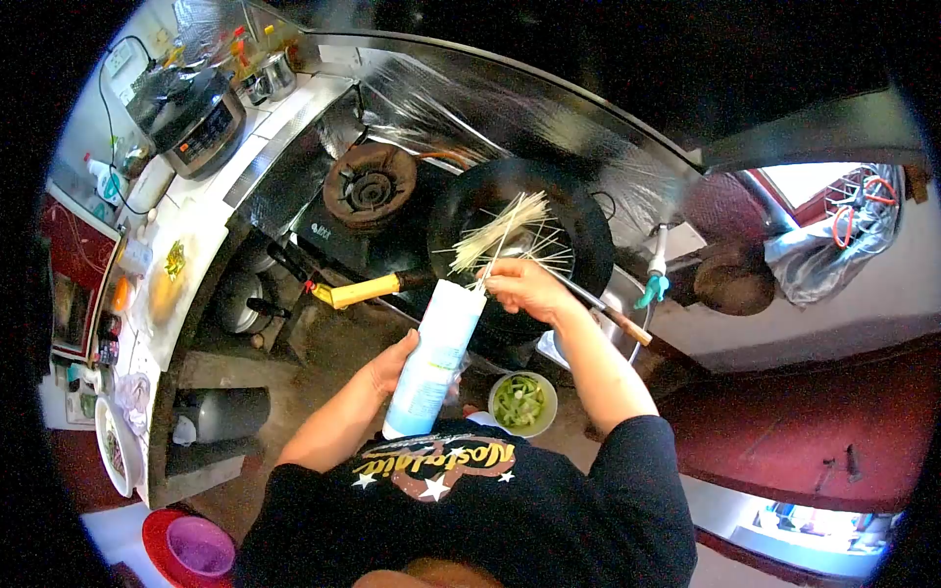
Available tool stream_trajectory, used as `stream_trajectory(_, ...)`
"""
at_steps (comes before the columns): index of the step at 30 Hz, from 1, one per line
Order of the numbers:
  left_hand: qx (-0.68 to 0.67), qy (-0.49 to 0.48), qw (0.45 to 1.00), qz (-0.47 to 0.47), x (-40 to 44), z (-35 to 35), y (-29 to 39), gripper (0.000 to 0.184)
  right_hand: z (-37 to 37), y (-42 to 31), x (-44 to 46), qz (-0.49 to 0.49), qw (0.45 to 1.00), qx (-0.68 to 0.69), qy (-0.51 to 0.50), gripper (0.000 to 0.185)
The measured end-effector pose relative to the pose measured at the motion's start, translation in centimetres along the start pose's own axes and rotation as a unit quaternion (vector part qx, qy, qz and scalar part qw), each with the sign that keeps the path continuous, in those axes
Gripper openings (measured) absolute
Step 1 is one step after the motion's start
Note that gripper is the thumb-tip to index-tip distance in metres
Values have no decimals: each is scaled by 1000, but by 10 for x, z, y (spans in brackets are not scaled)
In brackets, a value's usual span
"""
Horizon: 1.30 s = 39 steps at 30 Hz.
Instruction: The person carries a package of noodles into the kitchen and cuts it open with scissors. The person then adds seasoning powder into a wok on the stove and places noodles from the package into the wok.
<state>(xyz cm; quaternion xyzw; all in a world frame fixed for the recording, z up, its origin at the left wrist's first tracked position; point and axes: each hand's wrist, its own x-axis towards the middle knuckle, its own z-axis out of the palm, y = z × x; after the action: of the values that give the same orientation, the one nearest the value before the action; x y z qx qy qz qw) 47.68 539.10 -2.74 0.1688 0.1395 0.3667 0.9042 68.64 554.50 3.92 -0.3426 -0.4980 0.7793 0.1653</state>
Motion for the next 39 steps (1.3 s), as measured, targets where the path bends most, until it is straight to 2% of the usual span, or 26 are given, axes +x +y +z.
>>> stream_trajectory(1, -2, 1, 1000, -1, 0, -1, -1, 86, 9, 0, -2, -9, 999, 41, -6, 18)
stream_trajectory(5, 17, 20, 1000, -6, 2, -1, 0, 85, 8, 5, 4, -11, 999, 30, -14, 15)
stream_trajectory(9, 15, 27, 999, -21, -1, 0, 0, 85, -2, -6, 5, -13, 999, 5, 32, 12)
stream_trajectory(13, 10, 38, 999, -26, 0, -5, -3, 85, -63, -24, 25, -66, 990, 106, 70, 12)
stream_trajectory(16, -6, 33, 999, -33, -1, -5, -5, 85, -102, -43, 33, -119, 977, 125, 126, 11)
stream_trajectory(17, -6, 30, 999, -34, -1, -7, -5, 85, -121, -47, 36, -142, 977, 121, 104, 11)
stream_trajectory(21, -30, 48, 998, -29, -7, -9, -8, 84, -167, -72, 19, -155, 959, 139, 193, 12)
stream_trajectory(23, -37, 43, 998, -27, -9, -11, -8, 85, -194, -72, 7, -152, 956, 131, 213, 13)
stream_trajectory(25, -46, 39, 998, -24, -12, -12, -6, 85, -210, -64, -1, -157, 928, 138, 309, 13)
stream_trajectory(26, -42, 51, 998, -23, -13, -12, -5, 86, -219, -58, -1, -157, 928, 137, 307, 13)
stream_trajectory(28, -40, 64, 997, -22, -15, -13, -5, 86, -234, -38, 3, -145, 892, 183, 387, 13)
stream_trajectory(36, -68, 151, 986, -10, -23, -16, -9, 88, -226, 2, 41, -93, 882, 224, 405, 18)
stream_trajectory(37, -69, 153, 986, -9, -24, -13, -8, 88, -220, 3, 47, -90, 888, 223, 393, 19)
stream_trajectory(39, -71, 98, 993, -13, -25, -7, -6, 89, -219, 14, 66, -59, 890, 244, 380, 20)
